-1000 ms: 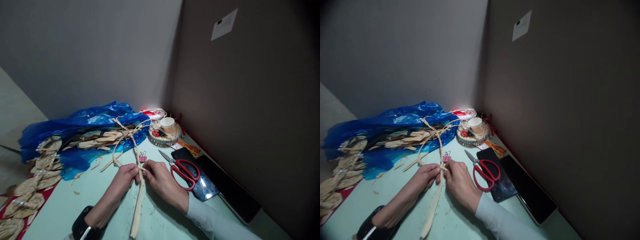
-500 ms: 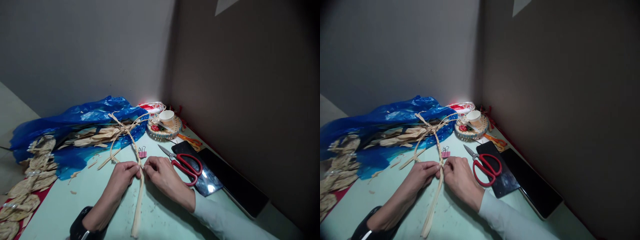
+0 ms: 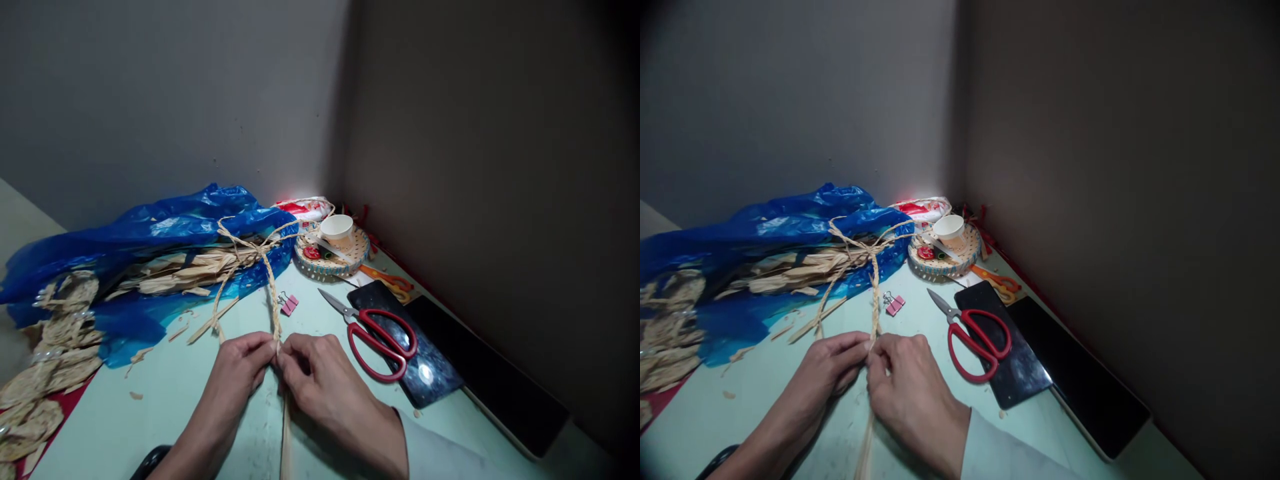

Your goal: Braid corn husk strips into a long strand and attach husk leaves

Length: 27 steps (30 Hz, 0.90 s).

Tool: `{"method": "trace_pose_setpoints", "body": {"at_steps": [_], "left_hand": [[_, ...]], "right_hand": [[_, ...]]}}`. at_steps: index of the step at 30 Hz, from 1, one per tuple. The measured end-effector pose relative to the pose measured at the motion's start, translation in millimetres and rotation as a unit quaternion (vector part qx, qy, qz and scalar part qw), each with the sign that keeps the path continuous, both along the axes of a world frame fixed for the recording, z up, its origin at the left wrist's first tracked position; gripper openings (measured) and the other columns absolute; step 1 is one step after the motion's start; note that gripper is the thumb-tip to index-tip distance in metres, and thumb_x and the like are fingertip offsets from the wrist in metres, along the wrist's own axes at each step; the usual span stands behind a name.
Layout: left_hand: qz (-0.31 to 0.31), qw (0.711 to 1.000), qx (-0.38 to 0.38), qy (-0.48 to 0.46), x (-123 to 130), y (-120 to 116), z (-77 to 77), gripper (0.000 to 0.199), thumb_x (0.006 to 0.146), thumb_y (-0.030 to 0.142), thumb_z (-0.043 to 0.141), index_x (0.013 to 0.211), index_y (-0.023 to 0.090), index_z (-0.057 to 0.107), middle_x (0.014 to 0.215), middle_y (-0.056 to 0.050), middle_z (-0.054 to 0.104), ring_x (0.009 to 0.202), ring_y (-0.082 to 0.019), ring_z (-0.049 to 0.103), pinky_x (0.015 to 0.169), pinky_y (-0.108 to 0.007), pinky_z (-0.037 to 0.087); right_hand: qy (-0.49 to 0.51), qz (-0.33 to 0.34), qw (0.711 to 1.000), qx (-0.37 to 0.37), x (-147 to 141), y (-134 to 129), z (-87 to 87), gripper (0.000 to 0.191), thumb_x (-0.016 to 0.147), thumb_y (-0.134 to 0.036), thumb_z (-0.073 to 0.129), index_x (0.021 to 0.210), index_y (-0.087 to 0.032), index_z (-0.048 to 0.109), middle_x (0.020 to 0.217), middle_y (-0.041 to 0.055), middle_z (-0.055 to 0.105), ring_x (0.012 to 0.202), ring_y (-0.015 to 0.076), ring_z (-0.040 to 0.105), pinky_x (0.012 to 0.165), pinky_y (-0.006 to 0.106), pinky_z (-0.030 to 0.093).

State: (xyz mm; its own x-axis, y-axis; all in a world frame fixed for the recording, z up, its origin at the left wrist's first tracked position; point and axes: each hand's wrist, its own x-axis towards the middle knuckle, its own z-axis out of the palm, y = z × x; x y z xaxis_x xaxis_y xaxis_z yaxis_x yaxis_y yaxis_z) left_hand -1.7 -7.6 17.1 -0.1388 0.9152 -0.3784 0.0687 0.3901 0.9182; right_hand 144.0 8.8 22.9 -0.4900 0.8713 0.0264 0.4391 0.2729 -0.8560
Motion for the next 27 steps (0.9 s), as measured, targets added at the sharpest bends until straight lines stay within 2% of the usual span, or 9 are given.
{"method": "trace_pose_setpoints", "body": {"at_steps": [3,5,7,10,13,16,18,23,27], "left_hand": [[0.005,1.000,0.009,-0.024,-2,0,0.0,0.027,0.071,0.041,0.065,0.063,0.016,0.056,0.047,0.010,0.035,0.043,-0.005,0.016,0.042,-0.023,0.007],[0.008,0.999,0.006,-0.040,-3,0,-0.9,0.027,0.072,0.039,0.065,0.063,0.016,0.054,0.050,0.009,0.041,0.042,-0.003,0.016,0.042,-0.023,0.006],[0.010,0.998,0.001,-0.059,-5,-1,-1.5,0.026,0.075,0.037,0.063,0.063,0.016,0.052,0.050,0.010,0.039,0.042,-0.003,0.014,0.042,-0.022,0.005],[0.012,0.996,0.000,-0.092,-7,-1,-1.2,0.023,0.076,0.035,0.060,0.066,0.017,0.050,0.050,0.012,0.031,0.044,-0.004,0.009,0.043,-0.022,0.003],[0.012,0.994,0.005,-0.112,-9,0,0.1,0.020,0.074,0.034,0.062,0.071,0.017,0.051,0.053,0.012,0.032,0.045,-0.004,0.010,0.043,-0.021,0.003],[0.008,0.993,0.002,-0.119,-10,0,0.4,0.021,0.074,0.034,0.063,0.072,0.017,0.051,0.053,0.012,0.029,0.046,-0.004,0.011,0.043,-0.021,0.005],[0.007,0.993,-0.003,-0.121,-10,0,-0.3,0.021,0.075,0.034,0.063,0.073,0.017,0.051,0.052,0.012,0.026,0.047,-0.005,0.010,0.043,-0.021,0.004],[0.009,0.993,-0.021,-0.116,-13,2,-1.3,0.023,0.077,0.038,0.063,0.073,0.018,0.054,0.047,0.013,0.023,0.044,-0.005,0.007,0.042,-0.021,0.002],[0.014,0.994,-0.040,-0.098,-14,8,1.1,0.025,0.069,0.038,0.068,0.078,0.016,0.062,0.043,0.013,0.028,0.041,-0.004,0.013,0.042,-0.020,0.005]], "right_hand": [[-0.012,-0.022,1.000,0.005,6,12,3.7,0.030,0.093,-0.027,0.047,0.068,-0.018,0.060,0.062,0.0003,0.061,0.056,0.0119,0.048,0.054,0.025,0.029],[-0.012,-0.056,0.998,0.032,11,24,6.5,0.024,0.094,-0.026,0.047,0.080,-0.018,0.064,0.071,0.0021,0.066,0.064,0.0143,0.055,0.059,0.025,0.034],[-0.018,-0.085,0.993,0.075,14,37,9.1,0.019,0.093,-0.023,0.047,0.097,-0.018,0.065,0.089,0.0053,0.070,0.081,0.0175,0.060,0.070,0.027,0.038],[-0.060,-0.043,0.991,0.110,10,60,11.2,0.026,0.094,-0.022,0.046,0.112,-0.013,0.061,0.106,0.0123,0.068,0.095,0.0212,0.060,0.079,0.029,0.039],[-0.091,0.052,0.989,0.105,-3,82,10.0,0.019,0.087,-0.022,0.056,0.098,-0.012,0.066,0.087,0.0112,0.070,0.081,0.0204,0.062,0.071,0.028,0.039],[-0.095,0.101,0.985,0.100,-14,99,8.3,0.010,0.080,-0.012,0.059,0.082,-0.013,0.069,0.073,0.0067,0.070,0.070,0.0170,0.061,0.067,0.025,0.039],[-0.096,0.115,0.984,0.096,-15,105,8.6,0.014,0.079,-0.008,0.056,0.076,-0.014,0.068,0.070,0.0057,0.070,0.066,0.0157,0.060,0.065,0.024,0.038],[-0.081,0.151,0.982,0.084,-12,109,11.5,0.015,0.081,-0.013,0.058,0.072,-0.015,0.069,0.068,0.0039,0.071,0.061,0.0144,0.059,0.061,0.024,0.037],[-0.045,0.145,0.985,0.079,-18,112,8.9,0.021,0.083,-0.010,0.053,0.070,-0.014,0.069,0.070,0.0026,0.071,0.062,0.0128,0.059,0.062,0.023,0.038]]}}
